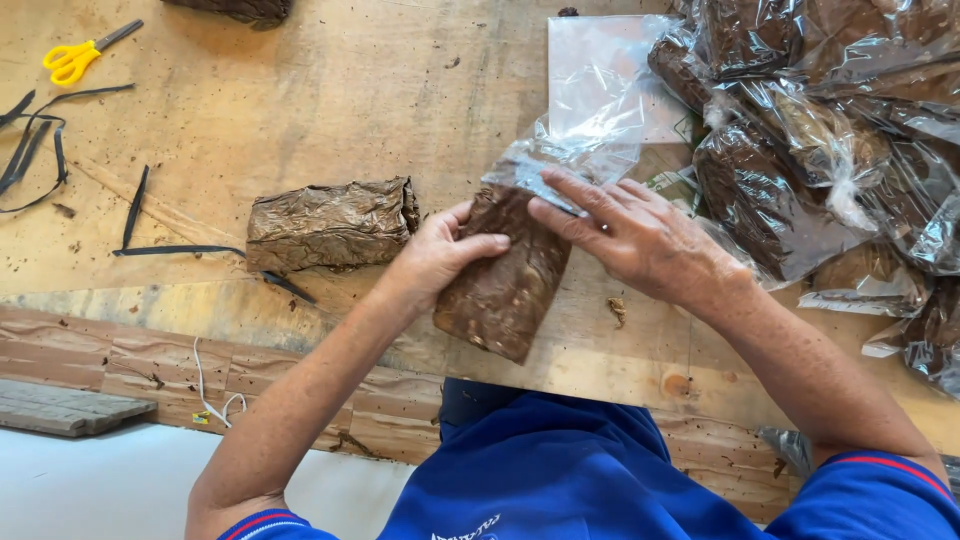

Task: The person places brown, leaf-wrapped food items into clear plastic bags on a wooden table. They open each bag, insert a wrapped item, and seal the bag by hand. The process is repeated for multiple items, with sealed bags accumulating on the table.

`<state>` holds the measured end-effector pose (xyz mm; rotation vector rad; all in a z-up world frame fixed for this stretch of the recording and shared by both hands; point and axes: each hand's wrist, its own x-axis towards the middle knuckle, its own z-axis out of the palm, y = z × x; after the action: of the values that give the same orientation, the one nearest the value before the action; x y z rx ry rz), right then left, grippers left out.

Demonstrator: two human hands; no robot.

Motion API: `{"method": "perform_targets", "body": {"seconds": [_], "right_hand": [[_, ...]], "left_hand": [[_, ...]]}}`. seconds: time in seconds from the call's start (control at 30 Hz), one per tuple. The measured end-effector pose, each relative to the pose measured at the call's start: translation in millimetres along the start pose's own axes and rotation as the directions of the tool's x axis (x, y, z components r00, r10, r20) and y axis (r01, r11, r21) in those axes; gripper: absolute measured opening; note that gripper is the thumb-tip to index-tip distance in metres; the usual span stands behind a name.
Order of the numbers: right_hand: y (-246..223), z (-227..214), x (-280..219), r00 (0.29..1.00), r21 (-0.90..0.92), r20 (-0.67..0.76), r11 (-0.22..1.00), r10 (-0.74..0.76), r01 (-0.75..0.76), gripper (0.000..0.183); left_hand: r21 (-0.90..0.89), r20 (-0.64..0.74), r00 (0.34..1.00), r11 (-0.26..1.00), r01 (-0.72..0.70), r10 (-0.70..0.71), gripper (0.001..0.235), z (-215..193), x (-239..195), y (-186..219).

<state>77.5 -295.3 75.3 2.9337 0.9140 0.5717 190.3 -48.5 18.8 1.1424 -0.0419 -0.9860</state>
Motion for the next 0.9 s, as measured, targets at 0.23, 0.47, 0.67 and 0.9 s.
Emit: {"method": "perform_targets", "body": {"seconds": [0.23,0.47,0.67,0.9], "right_hand": [[0,4,2,0.994,0.309,-0.097,0.948,-0.043,0.071,0.051],[10,57,18,0.898,0.241,-0.09,0.884,0.431,-0.401,0.048],[7,50,28,0.865,0.421,-0.002,0.785,0.502,-0.454,0.023],[-8,44,33,0.873,0.23,-0.141,0.873,0.467,-0.43,0.018]], "left_hand": [[0.553,0.139,0.969,0.796,-0.246,0.203,0.052,17,-10,6],[0.799,0.052,0.967,0.571,-0.19,0.249,0.067,38,-13,7],[0.86,0.031,0.976,0.492,-0.136,0.217,0.067,37,-12,3],[0.906,0.109,0.954,0.367,-0.211,0.279,0.052,36,-12,-6]]}}
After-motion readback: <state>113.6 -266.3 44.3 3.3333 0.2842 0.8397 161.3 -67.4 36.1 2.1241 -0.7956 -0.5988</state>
